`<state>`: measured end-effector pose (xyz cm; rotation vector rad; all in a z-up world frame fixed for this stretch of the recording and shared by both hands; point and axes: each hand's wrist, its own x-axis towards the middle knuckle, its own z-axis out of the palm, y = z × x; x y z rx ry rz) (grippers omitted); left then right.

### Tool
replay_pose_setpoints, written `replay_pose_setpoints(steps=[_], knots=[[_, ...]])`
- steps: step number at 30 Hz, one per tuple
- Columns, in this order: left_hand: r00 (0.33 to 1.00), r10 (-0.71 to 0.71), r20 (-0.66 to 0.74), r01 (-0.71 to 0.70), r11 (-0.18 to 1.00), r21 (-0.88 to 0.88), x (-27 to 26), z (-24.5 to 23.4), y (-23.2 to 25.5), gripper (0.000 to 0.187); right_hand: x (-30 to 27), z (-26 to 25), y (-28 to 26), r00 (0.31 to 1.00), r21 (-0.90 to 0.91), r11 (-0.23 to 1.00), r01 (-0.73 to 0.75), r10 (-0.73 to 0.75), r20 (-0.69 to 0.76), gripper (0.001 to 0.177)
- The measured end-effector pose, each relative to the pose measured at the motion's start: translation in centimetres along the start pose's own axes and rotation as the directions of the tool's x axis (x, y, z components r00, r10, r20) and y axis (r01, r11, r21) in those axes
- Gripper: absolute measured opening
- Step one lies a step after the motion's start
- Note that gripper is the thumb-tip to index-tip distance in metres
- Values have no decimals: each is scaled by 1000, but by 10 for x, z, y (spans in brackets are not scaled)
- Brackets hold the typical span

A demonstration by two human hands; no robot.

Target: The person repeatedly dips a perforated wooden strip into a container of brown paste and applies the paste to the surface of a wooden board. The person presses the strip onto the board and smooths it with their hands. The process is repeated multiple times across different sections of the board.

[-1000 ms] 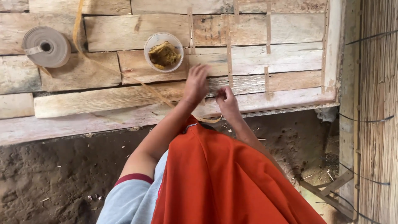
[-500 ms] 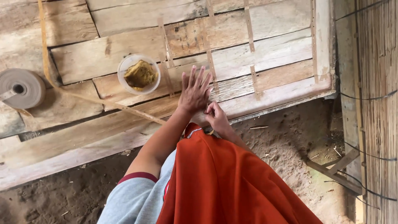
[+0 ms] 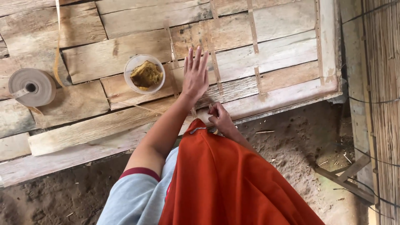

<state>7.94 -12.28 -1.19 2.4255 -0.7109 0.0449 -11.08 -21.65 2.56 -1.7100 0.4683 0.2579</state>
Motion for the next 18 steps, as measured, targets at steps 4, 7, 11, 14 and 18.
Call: replay_pose_setpoints(steps=[4, 7, 11, 14, 18], knots=[[976, 213, -32, -199, 948, 247, 3, 9, -12, 68, 12, 0, 21, 999, -4, 999, 37, -37, -12, 25], [970, 239, -42, -226, 952, 208, -8, -1, -6, 67, 3, -2, 13, 996, 33, 997, 68, -69, 50, 24], [954, 197, -227, -215, 975, -57, -9, -7, 5, 55, -6, -16, -69, 993, 215, 970, 113, -116, -1, 23], [984, -135, -120, 43, 822, -568, -44, -32, 37, 43, -13, -23, -97, 978, 184, 961, 206, -197, -67, 28], [835, -235, 498, 525, 69, -848, -65, -60, 48, 55, 21, -31, -102, 927, -6, 931, 364, -363, -96, 39]])
